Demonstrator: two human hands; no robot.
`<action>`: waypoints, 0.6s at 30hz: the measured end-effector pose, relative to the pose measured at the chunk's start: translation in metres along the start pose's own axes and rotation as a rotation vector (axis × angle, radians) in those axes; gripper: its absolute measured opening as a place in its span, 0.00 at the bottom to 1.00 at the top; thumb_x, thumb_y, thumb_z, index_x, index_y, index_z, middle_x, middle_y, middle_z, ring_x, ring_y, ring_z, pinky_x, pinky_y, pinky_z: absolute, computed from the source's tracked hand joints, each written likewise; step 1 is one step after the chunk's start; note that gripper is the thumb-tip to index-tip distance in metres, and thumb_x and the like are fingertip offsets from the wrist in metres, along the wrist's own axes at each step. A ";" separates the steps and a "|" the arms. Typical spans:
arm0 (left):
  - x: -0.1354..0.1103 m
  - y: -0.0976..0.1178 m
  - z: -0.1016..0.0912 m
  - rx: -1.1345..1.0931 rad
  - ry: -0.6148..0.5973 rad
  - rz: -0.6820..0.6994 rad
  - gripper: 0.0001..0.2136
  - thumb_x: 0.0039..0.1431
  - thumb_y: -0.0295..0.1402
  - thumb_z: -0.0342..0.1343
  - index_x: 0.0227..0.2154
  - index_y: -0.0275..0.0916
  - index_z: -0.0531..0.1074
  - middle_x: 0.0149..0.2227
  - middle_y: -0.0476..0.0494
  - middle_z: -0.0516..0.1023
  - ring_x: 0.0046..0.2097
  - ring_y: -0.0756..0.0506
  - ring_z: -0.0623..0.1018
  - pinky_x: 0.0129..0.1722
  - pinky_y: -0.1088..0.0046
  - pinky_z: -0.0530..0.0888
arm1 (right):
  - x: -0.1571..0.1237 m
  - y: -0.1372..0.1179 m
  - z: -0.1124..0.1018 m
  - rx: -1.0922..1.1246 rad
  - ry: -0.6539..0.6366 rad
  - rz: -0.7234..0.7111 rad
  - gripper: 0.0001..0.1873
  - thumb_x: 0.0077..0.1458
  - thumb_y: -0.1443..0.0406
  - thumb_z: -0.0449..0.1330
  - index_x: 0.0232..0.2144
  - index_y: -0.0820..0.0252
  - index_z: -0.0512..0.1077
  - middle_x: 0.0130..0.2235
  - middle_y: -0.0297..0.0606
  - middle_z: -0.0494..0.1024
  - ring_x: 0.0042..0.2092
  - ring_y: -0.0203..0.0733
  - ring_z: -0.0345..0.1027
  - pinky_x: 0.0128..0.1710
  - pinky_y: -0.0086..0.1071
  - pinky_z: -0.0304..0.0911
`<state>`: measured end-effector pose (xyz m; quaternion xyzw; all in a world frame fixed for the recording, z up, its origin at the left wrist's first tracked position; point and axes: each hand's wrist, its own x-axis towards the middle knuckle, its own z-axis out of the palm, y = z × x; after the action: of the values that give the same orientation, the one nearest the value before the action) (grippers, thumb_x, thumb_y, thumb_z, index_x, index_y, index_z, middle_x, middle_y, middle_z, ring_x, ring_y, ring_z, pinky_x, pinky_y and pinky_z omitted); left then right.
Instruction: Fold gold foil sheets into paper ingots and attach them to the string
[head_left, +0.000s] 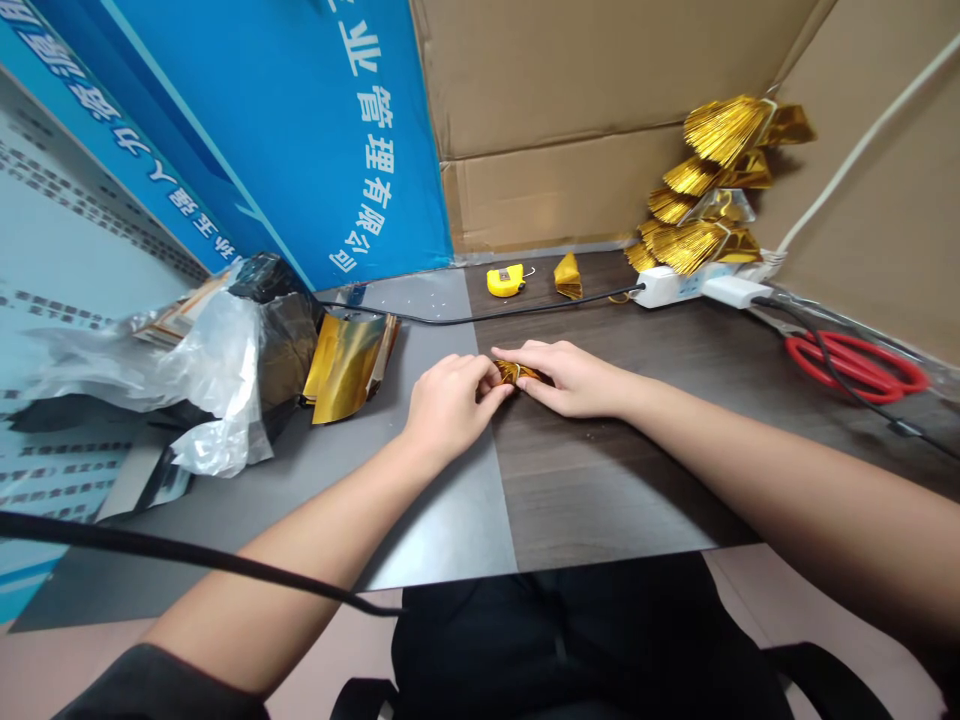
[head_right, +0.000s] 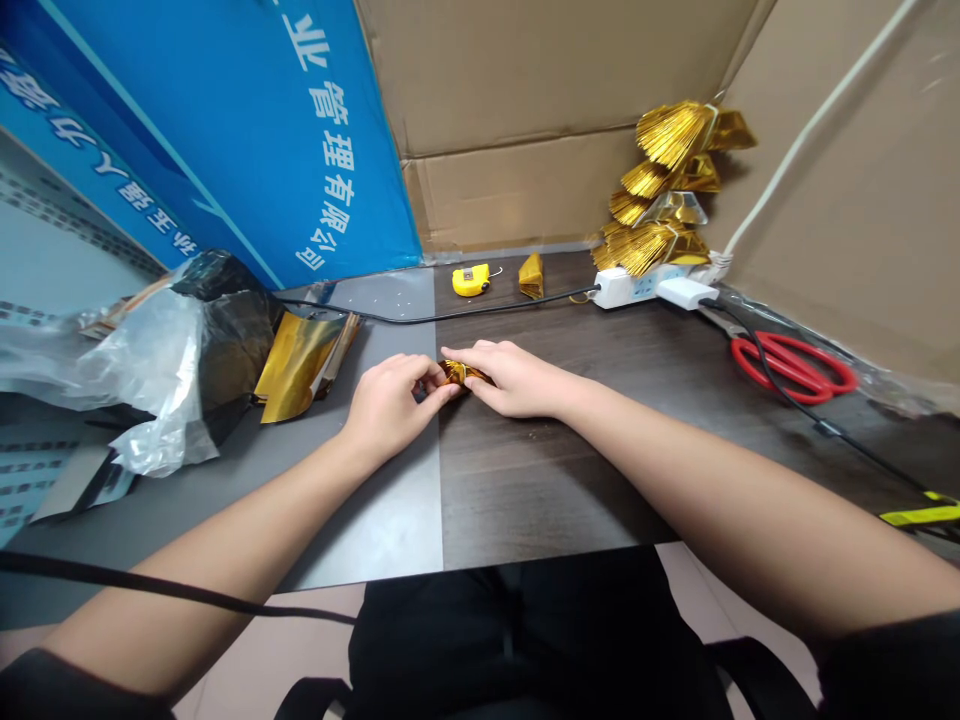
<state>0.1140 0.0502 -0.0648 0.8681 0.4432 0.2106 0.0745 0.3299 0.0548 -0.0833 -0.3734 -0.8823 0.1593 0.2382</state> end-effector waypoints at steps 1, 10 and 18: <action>0.000 0.000 0.000 0.000 -0.001 -0.001 0.08 0.61 0.37 0.62 0.30 0.40 0.73 0.30 0.50 0.78 0.35 0.47 0.74 0.35 0.71 0.65 | 0.000 0.000 0.000 -0.003 0.001 0.000 0.27 0.67 0.65 0.50 0.66 0.62 0.64 0.42 0.46 0.78 0.37 0.43 0.72 0.41 0.38 0.67; 0.002 -0.001 0.004 -0.004 0.019 0.005 0.08 0.62 0.36 0.62 0.31 0.40 0.72 0.32 0.50 0.78 0.36 0.47 0.74 0.36 0.71 0.65 | 0.003 0.000 0.000 0.014 0.007 0.022 0.27 0.66 0.63 0.53 0.64 0.66 0.66 0.45 0.49 0.80 0.38 0.45 0.74 0.42 0.40 0.68; 0.002 -0.004 0.004 -0.024 0.012 0.036 0.07 0.63 0.36 0.60 0.32 0.40 0.71 0.32 0.51 0.78 0.36 0.47 0.73 0.36 0.71 0.64 | 0.001 0.004 -0.003 0.076 -0.021 -0.023 0.27 0.63 0.65 0.55 0.64 0.62 0.65 0.49 0.48 0.78 0.49 0.49 0.74 0.50 0.45 0.69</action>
<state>0.1137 0.0548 -0.0695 0.8737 0.4254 0.2226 0.0784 0.3330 0.0583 -0.0825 -0.3524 -0.8822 0.1940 0.2447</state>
